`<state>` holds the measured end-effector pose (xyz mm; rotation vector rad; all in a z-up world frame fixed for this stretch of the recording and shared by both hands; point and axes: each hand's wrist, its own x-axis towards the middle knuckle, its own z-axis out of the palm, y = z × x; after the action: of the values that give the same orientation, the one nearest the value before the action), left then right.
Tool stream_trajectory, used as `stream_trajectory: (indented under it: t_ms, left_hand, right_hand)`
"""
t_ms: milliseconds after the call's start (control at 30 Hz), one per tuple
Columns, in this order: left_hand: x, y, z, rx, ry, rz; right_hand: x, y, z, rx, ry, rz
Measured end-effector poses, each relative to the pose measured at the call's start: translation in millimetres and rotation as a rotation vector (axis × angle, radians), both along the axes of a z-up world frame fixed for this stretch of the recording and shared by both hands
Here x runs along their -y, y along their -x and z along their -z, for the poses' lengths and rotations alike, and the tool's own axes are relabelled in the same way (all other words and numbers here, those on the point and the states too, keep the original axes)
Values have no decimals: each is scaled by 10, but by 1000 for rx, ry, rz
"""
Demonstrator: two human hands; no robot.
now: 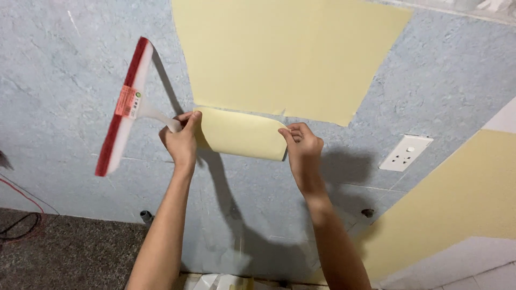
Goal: Smoothing a yellow vinyl wrap onto a tiled wall using a squeegee and hands to remove air bubbles and ensure adhesion.
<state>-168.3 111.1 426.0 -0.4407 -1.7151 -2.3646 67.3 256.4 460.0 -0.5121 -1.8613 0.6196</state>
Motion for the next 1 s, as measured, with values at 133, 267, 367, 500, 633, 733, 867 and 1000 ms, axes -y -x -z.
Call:
stream_trajectory:
  t_ms: [133,267,367,500,633,733,867,1000]
  left_hand:
    - [-43,6,-27,4,21,-11]
    - [-25,-46,-67,-14,22,-32]
    - [-153,157,90,-46,-7,-48]
    - [-114,29,-23,-59,-14,-94]
    - [-102,-10,-53,-72,-15,-93]
    - [-100,-6,-53,-64,-3,-96]
    - [-90,-35,-75,-70,8,-104]
    - [-115,-48,-79,-62,18,-107]
  right_hand:
    - [-37,24,12,-15,10,5]
    - [-99,76,67,-28,-21,21]
    - [-196,142,112,-32,-22,16]
    - [-64,86,-46,-37,59,-11]
    - [-129,122,-15,-48,22,1]
    - [-104,109,-29,-54,13,-9]
    - [-64,87,-86,-67,-20,18]
    - [-127,139,-106,-86,-17,43]
